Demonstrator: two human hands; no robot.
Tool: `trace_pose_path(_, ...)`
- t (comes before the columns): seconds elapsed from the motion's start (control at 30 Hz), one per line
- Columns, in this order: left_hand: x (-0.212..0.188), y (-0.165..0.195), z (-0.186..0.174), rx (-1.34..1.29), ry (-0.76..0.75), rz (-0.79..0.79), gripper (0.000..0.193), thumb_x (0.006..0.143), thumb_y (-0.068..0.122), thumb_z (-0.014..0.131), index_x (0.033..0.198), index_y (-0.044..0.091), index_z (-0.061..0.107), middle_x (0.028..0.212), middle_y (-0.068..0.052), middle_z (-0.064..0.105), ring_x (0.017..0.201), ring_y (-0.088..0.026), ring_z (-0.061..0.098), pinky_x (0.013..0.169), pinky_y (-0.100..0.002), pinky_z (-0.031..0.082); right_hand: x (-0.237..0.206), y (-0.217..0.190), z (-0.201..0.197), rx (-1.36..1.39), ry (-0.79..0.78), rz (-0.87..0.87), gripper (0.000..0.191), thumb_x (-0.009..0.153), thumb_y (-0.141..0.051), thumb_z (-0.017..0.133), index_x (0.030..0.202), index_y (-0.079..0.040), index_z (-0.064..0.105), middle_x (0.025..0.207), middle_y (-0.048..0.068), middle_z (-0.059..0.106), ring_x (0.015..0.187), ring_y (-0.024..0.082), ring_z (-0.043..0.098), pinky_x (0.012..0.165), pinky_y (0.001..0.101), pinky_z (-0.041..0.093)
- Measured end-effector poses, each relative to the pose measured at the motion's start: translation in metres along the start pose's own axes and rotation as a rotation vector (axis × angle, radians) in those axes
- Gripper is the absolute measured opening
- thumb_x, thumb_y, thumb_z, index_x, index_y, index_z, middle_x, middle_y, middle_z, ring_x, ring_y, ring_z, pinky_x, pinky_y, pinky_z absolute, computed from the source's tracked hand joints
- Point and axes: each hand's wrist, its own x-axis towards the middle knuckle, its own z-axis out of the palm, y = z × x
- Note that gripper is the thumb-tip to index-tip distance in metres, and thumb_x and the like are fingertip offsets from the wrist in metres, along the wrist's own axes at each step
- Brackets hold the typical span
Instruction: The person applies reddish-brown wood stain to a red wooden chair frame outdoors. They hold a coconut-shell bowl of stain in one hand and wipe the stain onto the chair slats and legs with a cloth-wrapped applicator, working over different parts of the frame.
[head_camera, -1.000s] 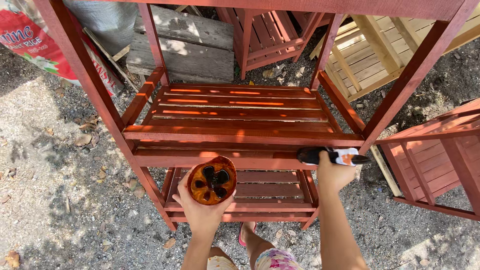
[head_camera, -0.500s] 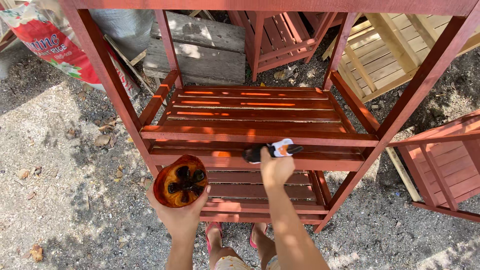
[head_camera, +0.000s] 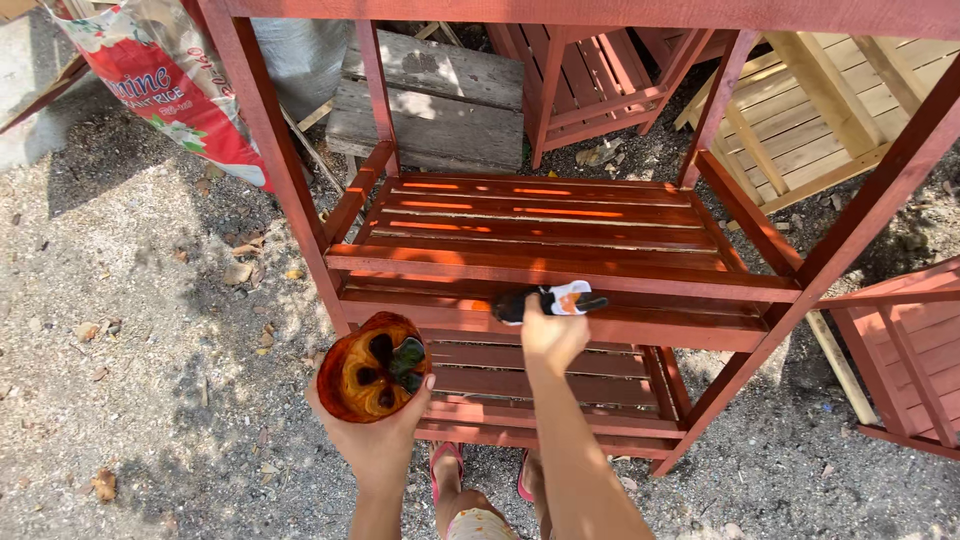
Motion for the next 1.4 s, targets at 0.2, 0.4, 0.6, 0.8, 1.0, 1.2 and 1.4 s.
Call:
trace_pose_path(0.2,0.016,0.0,-0.051,0.036,0.069,-0.053,0.098,0.063,0.008,0.094,0.138,0.0,0.032,0.137,-0.016,0.049,0.124,-0.023,0.06,0.102,-0.035,0.057,-0.093,-0.103,0.089,0.101,-0.164,0.321,0.032,0.076,-0.031,0.083,0.086,-0.001,0.075,0.081,0.018,0.076,0.08,0.038,0.074,0.073,0.0474,0.058)
trace_pose_path(0.4,0.019,-0.004,-0.053,0.077,0.054,0.008,0.101,0.062,0.007,0.095,0.14,-0.001,0.031,0.136,-0.017,0.05,0.123,-0.024,0.058,0.103,-0.036,0.055,-0.082,-0.09,0.084,-0.017,-0.216,0.283,0.033,0.077,-0.034,0.083,0.084,-0.002,0.077,0.079,0.02,0.075,0.08,0.04,0.074,0.076,0.0482,0.059)
trace_pose_path(0.6,0.011,-0.015,-0.024,0.005,-0.034,-0.001,0.1,0.064,0.008,0.095,0.141,-0.002,0.032,0.136,-0.017,0.05,0.126,-0.026,0.057,0.106,-0.038,0.052,0.023,0.014,-0.025,0.046,0.101,0.106,0.025,0.074,-0.016,0.085,0.09,0.001,0.075,0.085,0.011,0.079,0.076,0.027,0.076,0.073,0.0414,0.056)
trace_pose_path(0.8,-0.014,-0.015,0.018,-0.057,-0.185,0.035,0.102,0.063,0.011,0.095,0.143,0.0,0.033,0.137,-0.017,0.049,0.127,-0.027,0.057,0.105,-0.038,0.055,0.147,0.102,-0.163,-0.335,0.377,0.121,0.038,0.077,-0.026,0.09,0.084,0.006,0.071,0.081,0.019,0.073,0.074,0.036,0.073,0.069,0.0492,0.057)
trace_pose_path(1.0,-0.043,0.004,0.057,-0.116,-0.241,0.004,0.104,0.061,0.01,0.095,0.143,0.002,0.032,0.138,-0.017,0.048,0.127,-0.028,0.057,0.105,-0.039,0.055,0.152,0.117,-0.193,-0.431,0.4,-0.056,0.042,0.083,-0.031,0.089,0.097,0.005,0.072,0.087,0.021,0.075,0.08,0.039,0.073,0.074,0.0488,0.058)
trace_pose_path(1.2,-0.055,0.016,0.067,-0.173,-0.309,-0.023,0.102,0.06,0.01,0.094,0.141,0.002,0.033,0.136,-0.016,0.049,0.125,-0.026,0.058,0.102,-0.037,0.057,0.081,0.096,-0.2,-0.317,0.067,-0.637,0.043,0.083,-0.013,0.078,0.126,-0.011,0.072,0.115,0.015,0.076,0.098,0.031,0.076,0.085,0.0396,0.061)
trace_pose_path(1.4,-0.057,0.017,0.073,-0.1,-0.311,0.03,0.101,0.059,0.009,0.096,0.14,0.003,0.036,0.133,-0.016,0.049,0.122,-0.026,0.058,0.102,-0.038,0.055,0.113,0.1,-0.234,-0.474,-0.37,-0.893,0.052,0.068,-0.013,0.081,0.12,-0.019,0.076,0.124,0.011,0.073,0.106,0.032,0.072,0.086,0.0382,0.059)
